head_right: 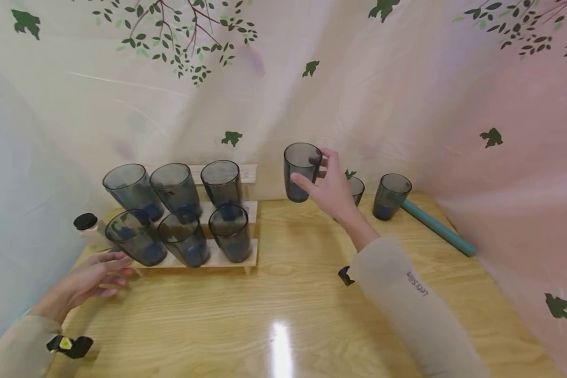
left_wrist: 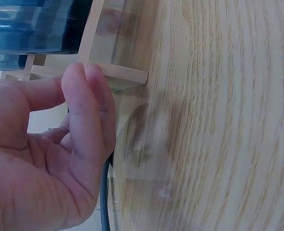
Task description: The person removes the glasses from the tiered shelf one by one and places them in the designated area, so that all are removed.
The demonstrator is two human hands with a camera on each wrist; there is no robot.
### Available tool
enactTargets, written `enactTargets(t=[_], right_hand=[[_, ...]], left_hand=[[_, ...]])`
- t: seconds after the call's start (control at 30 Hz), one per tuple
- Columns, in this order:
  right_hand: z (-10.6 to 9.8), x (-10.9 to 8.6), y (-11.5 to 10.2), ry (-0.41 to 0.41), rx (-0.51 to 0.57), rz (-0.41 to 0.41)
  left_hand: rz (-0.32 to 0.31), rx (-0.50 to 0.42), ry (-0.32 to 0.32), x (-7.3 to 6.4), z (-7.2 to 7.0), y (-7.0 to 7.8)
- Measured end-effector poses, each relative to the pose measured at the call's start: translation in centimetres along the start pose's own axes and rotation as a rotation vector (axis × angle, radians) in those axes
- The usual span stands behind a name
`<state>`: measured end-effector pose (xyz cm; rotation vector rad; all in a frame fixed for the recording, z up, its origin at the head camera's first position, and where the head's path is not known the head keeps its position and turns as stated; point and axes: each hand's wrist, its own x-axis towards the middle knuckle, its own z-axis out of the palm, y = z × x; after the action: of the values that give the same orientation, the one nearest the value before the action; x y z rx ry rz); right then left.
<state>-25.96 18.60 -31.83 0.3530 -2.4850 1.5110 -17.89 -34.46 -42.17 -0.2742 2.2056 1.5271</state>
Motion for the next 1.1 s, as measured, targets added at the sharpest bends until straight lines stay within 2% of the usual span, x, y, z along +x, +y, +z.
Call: enactTargets(t=[0.13, 0.2, 0.47, 0.87, 1.1], right_hand=[[1.2, -1.4, 3.0, -0.025, -0.055, 0.0], [1.7, -1.9, 4.1, -0.033, -0.058, 0.027], [3.6, -2.4, 7.4, -0.047, -0.013, 0.105], [5.7, -1.7, 9.8, 0.005, -0.018, 0.151], [5.8, -1.1, 10.1, -0.03, 0.002, 0.164]], left_hand=[[0.002, -0.001, 0.008, -0.1, 0.0, -0.1], [0.002, -0.006, 0.01, 0.0, 0.2, -0.1], [-0.009, -0.008, 0.018, -0.1, 0.4, 0.0], [-0.02, -0.004, 0.035, 0.0, 0.3, 0.2], [-0.013, -0.01, 0.031, 0.0, 0.3, 0.1]])
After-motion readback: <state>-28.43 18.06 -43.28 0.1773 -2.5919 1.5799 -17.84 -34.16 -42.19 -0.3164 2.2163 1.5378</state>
